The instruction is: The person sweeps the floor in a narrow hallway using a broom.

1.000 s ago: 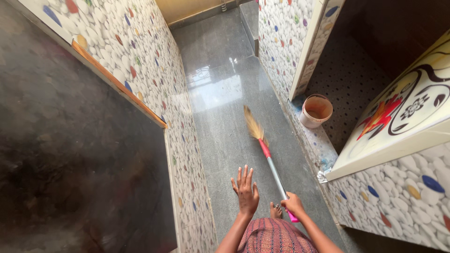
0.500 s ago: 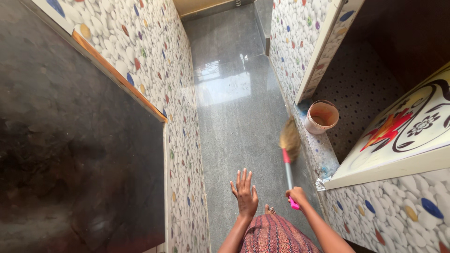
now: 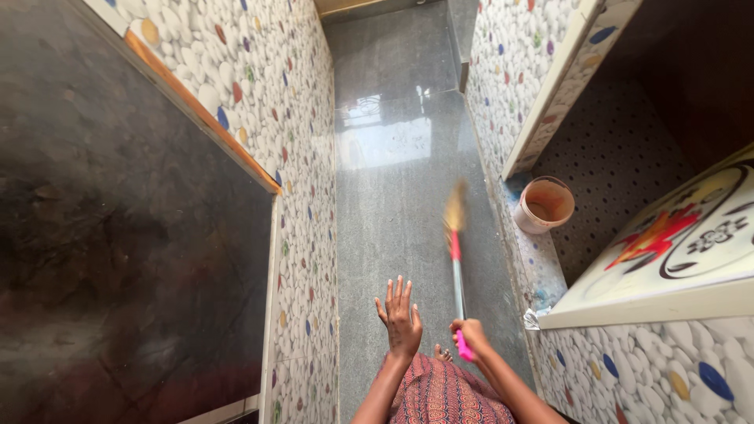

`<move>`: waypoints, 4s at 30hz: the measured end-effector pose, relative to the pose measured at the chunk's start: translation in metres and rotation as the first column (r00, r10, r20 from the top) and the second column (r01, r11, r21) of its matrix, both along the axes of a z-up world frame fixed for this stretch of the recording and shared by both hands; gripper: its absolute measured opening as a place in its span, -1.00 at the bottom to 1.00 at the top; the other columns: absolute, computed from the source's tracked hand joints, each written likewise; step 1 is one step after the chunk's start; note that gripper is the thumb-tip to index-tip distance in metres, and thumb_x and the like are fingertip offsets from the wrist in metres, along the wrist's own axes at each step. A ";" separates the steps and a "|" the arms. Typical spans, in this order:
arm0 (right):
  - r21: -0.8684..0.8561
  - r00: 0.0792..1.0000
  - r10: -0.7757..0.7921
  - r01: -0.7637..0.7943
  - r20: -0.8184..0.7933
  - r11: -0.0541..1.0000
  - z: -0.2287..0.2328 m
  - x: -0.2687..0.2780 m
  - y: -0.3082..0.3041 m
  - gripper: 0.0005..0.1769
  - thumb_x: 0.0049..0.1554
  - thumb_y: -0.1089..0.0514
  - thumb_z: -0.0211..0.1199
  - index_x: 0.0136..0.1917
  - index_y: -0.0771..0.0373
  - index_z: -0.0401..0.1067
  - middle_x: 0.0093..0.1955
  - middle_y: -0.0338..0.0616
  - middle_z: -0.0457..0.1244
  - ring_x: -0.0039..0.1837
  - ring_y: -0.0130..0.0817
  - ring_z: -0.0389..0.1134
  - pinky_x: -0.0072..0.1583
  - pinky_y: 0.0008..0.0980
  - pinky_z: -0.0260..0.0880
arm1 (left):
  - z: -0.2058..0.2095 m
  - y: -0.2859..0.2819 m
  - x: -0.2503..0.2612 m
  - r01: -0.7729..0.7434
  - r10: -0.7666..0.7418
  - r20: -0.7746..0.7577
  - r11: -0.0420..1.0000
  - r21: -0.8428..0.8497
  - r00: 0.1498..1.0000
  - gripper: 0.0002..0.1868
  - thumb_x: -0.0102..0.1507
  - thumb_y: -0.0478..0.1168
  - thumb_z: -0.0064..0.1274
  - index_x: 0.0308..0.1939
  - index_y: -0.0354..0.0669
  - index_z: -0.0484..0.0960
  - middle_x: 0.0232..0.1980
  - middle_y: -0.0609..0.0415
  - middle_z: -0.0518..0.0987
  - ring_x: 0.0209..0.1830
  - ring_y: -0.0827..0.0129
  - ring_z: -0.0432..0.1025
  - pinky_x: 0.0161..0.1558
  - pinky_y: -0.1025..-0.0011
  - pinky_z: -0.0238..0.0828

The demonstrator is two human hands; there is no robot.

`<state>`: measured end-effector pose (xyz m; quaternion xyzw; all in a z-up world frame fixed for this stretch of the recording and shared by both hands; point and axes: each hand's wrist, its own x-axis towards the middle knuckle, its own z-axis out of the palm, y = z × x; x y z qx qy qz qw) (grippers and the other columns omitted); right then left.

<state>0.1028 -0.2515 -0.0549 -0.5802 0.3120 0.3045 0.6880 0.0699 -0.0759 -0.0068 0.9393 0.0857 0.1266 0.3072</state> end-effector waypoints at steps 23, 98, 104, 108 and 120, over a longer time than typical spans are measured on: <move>0.140 0.990 0.089 -0.104 0.106 0.985 -0.009 0.059 0.035 -0.91 0.07 0.37 0.17 -0.14 0.48 0.35 -0.41 -0.09 0.20 -0.45 -0.42 0.21 -0.45 -0.49 0.27 | -0.005 0.028 -0.003 -0.129 0.128 -0.040 0.992 -0.010 0.991 -0.35 0.26 -0.31 0.01 0.46 0.02 0.30 0.61 0.16 0.13 0.65 0.27 -0.18 0.54 -0.15 -0.58; 0.585 0.918 0.172 0.077 -0.358 0.807 -0.036 0.183 0.170 -0.94 0.04 0.44 0.10 -0.21 0.41 0.25 -0.39 -0.13 0.18 -0.46 -0.47 0.20 -0.47 -0.52 0.31 | 0.007 0.127 0.082 -0.174 0.175 0.060 0.984 -0.027 0.983 -0.33 0.25 -0.30 0.02 0.47 -0.01 0.29 0.61 0.12 0.15 0.65 0.21 -0.12 0.54 -0.15 -0.57; 0.479 0.961 0.014 0.125 -0.276 0.869 -0.020 0.149 0.150 -0.93 0.08 0.41 0.14 -0.23 0.39 0.29 -0.42 -0.16 0.17 -0.47 -0.48 0.19 -0.42 -0.57 0.31 | 0.000 0.124 0.072 -0.191 0.192 0.045 0.981 -0.030 0.980 -0.34 0.26 -0.30 0.03 0.47 -0.01 0.30 0.61 0.12 0.16 0.65 0.21 -0.12 0.54 -0.16 -0.56; 0.485 0.880 0.024 0.239 -0.475 0.841 0.003 0.119 0.151 -0.87 0.09 0.45 0.11 -0.26 0.35 0.24 -0.43 -0.19 0.16 -0.46 -0.49 0.16 -0.41 -0.56 0.29 | -0.005 0.122 0.068 -0.205 0.205 0.024 0.979 -0.013 0.978 -0.33 0.25 -0.30 0.02 0.46 0.00 0.31 0.60 0.13 0.16 0.64 0.23 -0.11 0.54 -0.18 -0.56; 0.643 0.580 0.357 0.415 -0.732 0.644 0.011 0.187 0.176 -0.62 0.21 0.23 0.21 -0.39 0.19 0.15 -0.45 -0.32 0.08 -0.48 -0.57 0.11 -0.44 -0.63 0.23 | 0.017 0.100 0.073 -0.361 0.363 0.074 0.932 -0.037 0.929 -0.35 0.24 -0.30 0.02 0.45 -0.05 0.35 0.59 0.06 0.20 0.64 0.15 -0.08 0.52 -0.20 -0.51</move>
